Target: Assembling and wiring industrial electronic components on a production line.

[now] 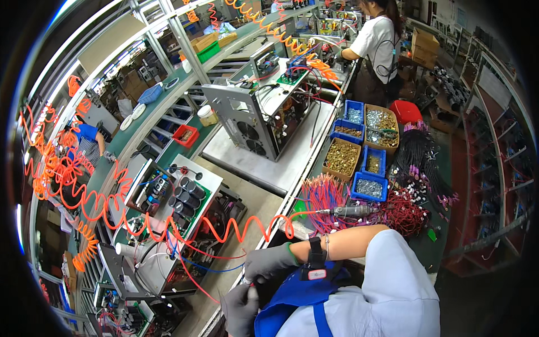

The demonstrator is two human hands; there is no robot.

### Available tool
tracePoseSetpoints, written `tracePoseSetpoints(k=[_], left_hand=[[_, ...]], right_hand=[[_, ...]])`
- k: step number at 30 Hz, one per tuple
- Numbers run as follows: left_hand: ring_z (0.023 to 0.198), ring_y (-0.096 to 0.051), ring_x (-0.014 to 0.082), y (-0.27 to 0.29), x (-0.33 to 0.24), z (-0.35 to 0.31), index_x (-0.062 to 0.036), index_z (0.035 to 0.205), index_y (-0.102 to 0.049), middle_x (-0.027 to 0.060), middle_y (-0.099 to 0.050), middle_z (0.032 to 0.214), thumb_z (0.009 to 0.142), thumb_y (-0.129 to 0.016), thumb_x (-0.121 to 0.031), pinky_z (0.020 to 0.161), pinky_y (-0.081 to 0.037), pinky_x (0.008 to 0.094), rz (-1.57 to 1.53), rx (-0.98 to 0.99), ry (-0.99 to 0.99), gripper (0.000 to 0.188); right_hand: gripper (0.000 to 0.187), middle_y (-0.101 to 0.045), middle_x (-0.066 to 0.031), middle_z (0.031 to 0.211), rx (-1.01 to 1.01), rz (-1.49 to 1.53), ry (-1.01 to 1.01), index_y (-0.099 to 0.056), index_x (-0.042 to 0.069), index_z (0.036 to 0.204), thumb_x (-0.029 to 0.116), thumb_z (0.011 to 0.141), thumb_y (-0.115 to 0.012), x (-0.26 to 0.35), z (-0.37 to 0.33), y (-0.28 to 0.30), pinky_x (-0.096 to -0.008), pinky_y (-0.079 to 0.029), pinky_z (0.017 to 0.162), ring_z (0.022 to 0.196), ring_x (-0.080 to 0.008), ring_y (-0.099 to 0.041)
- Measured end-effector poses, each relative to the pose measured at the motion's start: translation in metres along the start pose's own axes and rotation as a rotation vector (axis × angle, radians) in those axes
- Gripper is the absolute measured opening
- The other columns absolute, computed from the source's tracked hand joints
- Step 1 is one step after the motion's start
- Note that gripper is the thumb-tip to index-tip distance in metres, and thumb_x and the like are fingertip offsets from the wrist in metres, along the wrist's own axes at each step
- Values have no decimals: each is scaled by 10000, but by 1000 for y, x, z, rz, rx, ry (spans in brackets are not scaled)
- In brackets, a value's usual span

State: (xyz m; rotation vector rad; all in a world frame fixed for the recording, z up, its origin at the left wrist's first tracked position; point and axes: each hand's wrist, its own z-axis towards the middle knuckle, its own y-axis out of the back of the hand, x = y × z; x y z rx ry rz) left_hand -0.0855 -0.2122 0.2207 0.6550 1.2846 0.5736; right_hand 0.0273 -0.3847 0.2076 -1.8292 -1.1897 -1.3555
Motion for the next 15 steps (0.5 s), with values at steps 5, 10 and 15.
tracePoseSetpoints(k=[5, 10, 15], left_hand=[[658, -543, 75, 8, 10, -6, 60, 916, -679, 23, -619, 697, 862, -659, -100, 588, -441, 254, -472, 55, 415, 170], [658, -531, 71, 25, 11, -3, 71, 879, -670, 12, -614, 703, 854, -654, -116, 592, -426, 243, -624, 150, 444, 189], [581, -577, 157, 4, 13, -4, -2, 852, -685, 66, -624, 662, 839, -666, -150, 563, -456, 295, -379, 69, 277, 150]], right_hand=[[270, -623, -93, 801, -327, -314, 335, -652, 97, 1059, 305, 891, -615, 2, -9, -12, -368, -494, 644, 714, -232, -604], [348, -589, -103, 975, -343, -841, 744, -601, 117, 1144, 326, 866, -620, -2, -3, -14, -429, -500, 731, 936, -292, -601], [222, -599, -87, 743, -102, -383, 310, -661, 71, 919, 282, 887, -599, -17, -3, -8, -387, -488, 669, 704, -259, -603]])
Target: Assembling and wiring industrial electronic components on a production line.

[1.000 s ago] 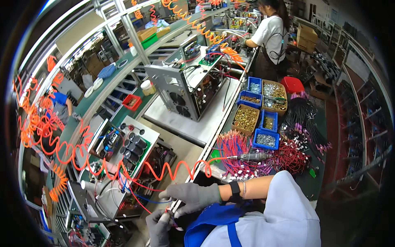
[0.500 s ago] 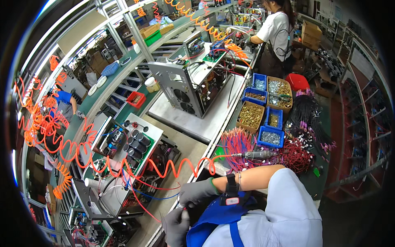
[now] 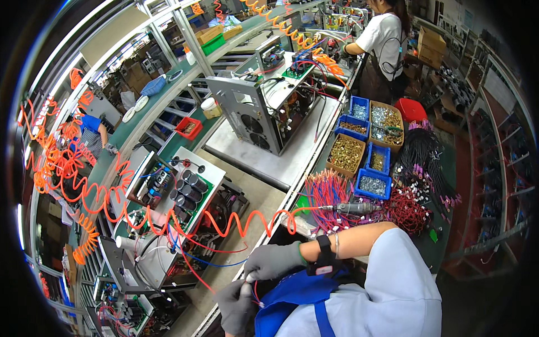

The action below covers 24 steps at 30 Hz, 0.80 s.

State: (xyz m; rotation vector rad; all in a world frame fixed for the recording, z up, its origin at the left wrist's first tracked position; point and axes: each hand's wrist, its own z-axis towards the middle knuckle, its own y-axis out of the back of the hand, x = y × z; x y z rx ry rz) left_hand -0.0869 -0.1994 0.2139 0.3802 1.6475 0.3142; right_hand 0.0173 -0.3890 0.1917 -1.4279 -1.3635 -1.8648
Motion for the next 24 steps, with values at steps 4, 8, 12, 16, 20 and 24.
tracePoseSetpoints(k=[4, 8, 12, 16, 20, 24], left_hand=[[590, -602, 282, -12, 7, 2, -77, 827, -692, 133, -601, 683, 820, -685, -176, 564, -487, 344, 486, -55, -301, 99], [577, -601, 166, 4, 7, 0, 0, 944, -697, 100, -645, 668, 847, -675, -144, 571, -477, 305, 67, -47, -94, 174], [606, -562, 80, 20, 1, -1, 67, 953, -686, 45, -643, 683, 884, -634, -137, 562, -450, 243, -224, 72, 151, 221], [607, -567, 88, 22, -12, 1, 63, 965, -688, 44, -647, 692, 885, -632, -150, 562, -454, 251, -284, 80, 196, 234], [692, -578, 103, 15, -21, 0, 56, 945, -684, 52, -654, 734, 864, -631, -161, 641, -460, 267, -51, 106, 80, 237], [621, -530, 80, 12, -17, 4, 22, 929, -685, 8, -602, 681, 901, -598, -193, 571, -426, 245, -226, 71, 130, 233]], right_hand=[[276, -548, 22, 624, 297, 1003, -728, -662, 60, 840, 294, 933, -550, -8, -5, -3, -277, -443, 562, 540, -112, -504], [256, -580, 8, 750, 176, 705, -224, -635, 77, 1025, 303, 908, -608, -2, -9, -8, -272, -453, 608, 669, -120, -561], [266, -625, -64, 947, -273, -459, 404, -609, 133, 1109, 219, 859, -634, 4, -1, -2, -382, -500, 750, 868, -253, -620], [210, -585, -111, 844, -287, -390, 501, -627, 79, 972, 260, 868, -598, 4, 3, 0, -419, -490, 705, 838, -313, -592], [273, -584, -134, 715, -148, -250, 90, -651, 58, 815, 293, 913, -553, 10, 2, -4, -383, -470, 594, 654, -274, -600], [365, -605, -5, 657, -92, 883, -633, -690, 23, 812, 362, 915, -601, 22, 5, 4, -211, -424, 513, 569, -56, -527]])
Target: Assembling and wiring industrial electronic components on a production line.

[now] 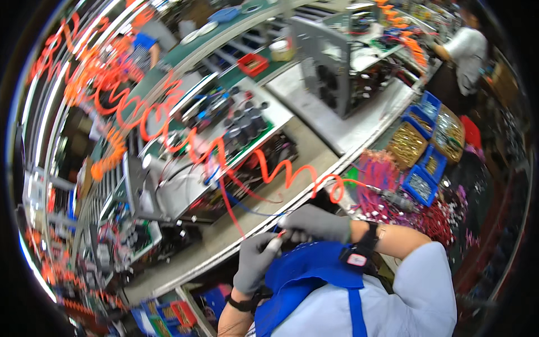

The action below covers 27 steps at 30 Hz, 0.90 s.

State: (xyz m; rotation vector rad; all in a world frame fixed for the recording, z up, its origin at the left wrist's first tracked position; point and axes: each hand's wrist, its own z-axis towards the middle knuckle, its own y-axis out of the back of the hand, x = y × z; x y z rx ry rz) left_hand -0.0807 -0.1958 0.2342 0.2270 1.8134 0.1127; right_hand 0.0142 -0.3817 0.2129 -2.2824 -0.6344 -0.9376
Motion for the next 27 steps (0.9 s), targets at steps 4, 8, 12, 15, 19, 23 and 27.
tracePoseSetpoints(k=[4, 8, 12, 15, 19, 23, 27], left_hand=[[581, -486, 52, 12, 1, 2, -5, 938, -693, -2, -596, 679, 903, -589, -232, 518, -368, 209, -201, -17, 134, 252], [554, -448, 37, 16, 2, 1, -9, 953, -694, -3, -596, 678, 897, -592, -265, 498, -332, 199, -246, 93, 164, 281], [554, -449, 39, 12, 7, -1, -5, 938, -684, -6, -587, 674, 892, -594, -252, 504, -337, 201, -217, 78, 133, 267], [543, -445, 34, 18, 9, -3, -7, 942, -679, -8, -577, 672, 899, -589, -251, 493, -328, 191, -216, 105, 156, 264], [494, -402, 17, 37, 6, -10, 6, 941, -657, -14, -540, 645, 920, -566, -268, 454, -282, 179, -448, -54, 182, 289], [452, -358, 20, 50, 4, -14, 3, 958, -611, -25, -478, 601, 929, -543, -250, 434, -258, 191, -586, -133, 153, 264], [430, -343, 28, 56, 5, -21, -11, 950, -603, -23, -465, 590, 936, -530, -247, 421, -250, 197, -637, -148, 118, 248]], right_hand=[[250, -640, -79, 839, -400, -1001, 1126, -660, 77, 1065, 246, 885, -625, 5, 1, 0, -320, -493, 652, 755, -206, -608], [267, -628, -84, 873, -229, -1181, 1254, -645, 110, 1092, 178, 834, -651, -4, 11, -2, -361, -494, 681, 812, -266, -602], [185, -639, -61, 837, -132, -1242, 1135, -665, 75, 991, 192, 848, -650, -12, 5, -9, -340, -486, 657, 761, -231, -610], [240, -607, -59, 744, 95, -349, 325, -661, 3, 960, 229, 930, -584, -14, 5, -11, -266, -455, 624, 661, -105, -557], [211, -619, -62, 791, -154, -477, 566, -672, 38, 997, 214, 935, -574, -18, 38, 6, -289, -468, 634, 683, -133, -580], [233, -636, -53, 924, -105, -1249, 1000, -655, 155, 1051, 140, 822, -615, -49, 88, 3, -388, -526, 717, 897, -274, -617], [221, -635, -35, 925, -26, -1432, 950, -664, 167, 988, 184, 768, -649, -70, 119, -14, -395, -524, 708, 900, -261, -610]])
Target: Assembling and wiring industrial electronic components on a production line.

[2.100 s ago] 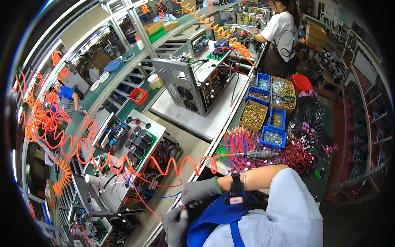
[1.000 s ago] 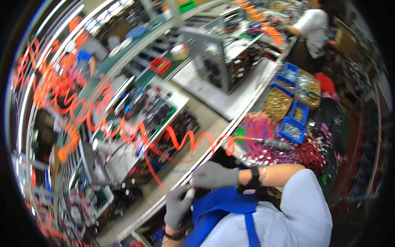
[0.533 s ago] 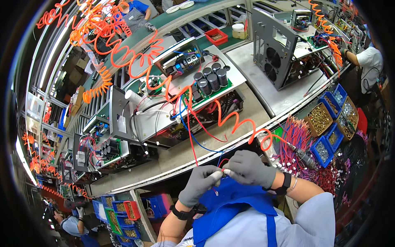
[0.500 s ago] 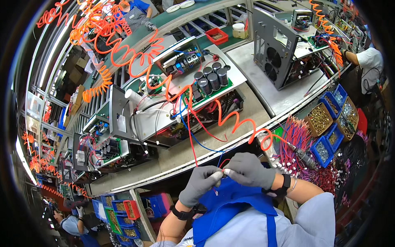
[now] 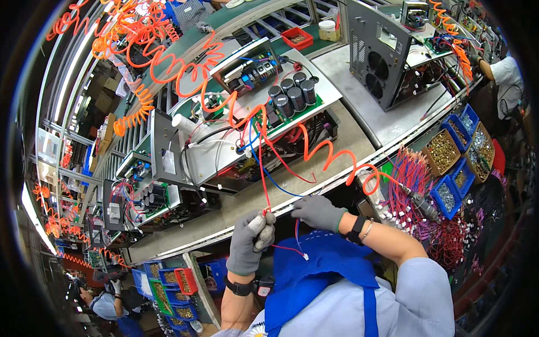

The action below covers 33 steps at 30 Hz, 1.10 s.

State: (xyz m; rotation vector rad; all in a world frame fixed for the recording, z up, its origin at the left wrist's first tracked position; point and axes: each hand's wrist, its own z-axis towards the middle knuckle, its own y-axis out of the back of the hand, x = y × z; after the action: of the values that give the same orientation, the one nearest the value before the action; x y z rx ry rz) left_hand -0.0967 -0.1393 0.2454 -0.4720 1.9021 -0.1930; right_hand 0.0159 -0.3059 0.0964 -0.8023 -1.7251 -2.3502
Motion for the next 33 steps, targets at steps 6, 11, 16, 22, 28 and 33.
tracePoseSetpoints(k=[6, 11, 16, 22, 28, 33], left_hand=[[466, -381, 31, 25, -12, -9, 16, 1012, -621, -11, -519, 630, 960, -525, -236, 429, -267, 180, 41, -112, -80, 275], [458, -385, 33, 26, -27, -18, 8, 993, -636, -13, -524, 620, 962, -530, -226, 435, -277, 176, 64, -128, -170, 259], [563, -496, 67, 17, -49, -31, 16, 1035, -663, 23, -589, 696, 892, -633, -233, 518, -390, 211, 383, -156, -158, 288], [754, -645, 249, 11, -24, 4, -36, 1076, -642, 110, -648, 837, 869, -643, -219, 660, -498, 364, 1053, -18, -367, 277], [799, -623, 348, -50, 38, 81, -91, 986, -660, 171, -644, 867, 830, -619, -183, 695, -487, 416, 1091, 375, -975, 186], [806, -628, 324, -68, 54, 92, -66, 997, -661, 164, -650, 869, 861, -612, -222, 724, -494, 406, 1190, 746, -456, 213]], right_hand=[[240, -628, -49, 804, 27, -99, -5, -636, 148, 1077, 248, 859, -614, 5, 0, 20, -420, -501, 651, 791, -275, -618], [550, -619, -131, 752, 6, -34, -350, -461, 56, 1333, 308, 867, -609, 12, 31, 16, -470, -486, 592, 692, -338, -627], [357, -622, -172, 772, -184, 264, -471, -562, 62, 1107, 352, 898, -568, 3, 72, 3, -497, -463, 641, 730, -385, -612], [260, -611, -138, 692, -177, 65, -502, -584, 93, 845, 338, 921, -537, 21, 33, 26, -486, -456, 587, 669, -372, -610], [200, -611, -123, 646, 59, -111, -571, -612, 121, 861, 315, 888, -570, 58, -71, 66, -480, -453, 520, 586, -333, -619], [134, -590, -115, 625, -62, -257, -669, -631, 123, 898, 247, 866, -589, 64, -121, 110, -470, -443, 523, 575, -324, -601]])
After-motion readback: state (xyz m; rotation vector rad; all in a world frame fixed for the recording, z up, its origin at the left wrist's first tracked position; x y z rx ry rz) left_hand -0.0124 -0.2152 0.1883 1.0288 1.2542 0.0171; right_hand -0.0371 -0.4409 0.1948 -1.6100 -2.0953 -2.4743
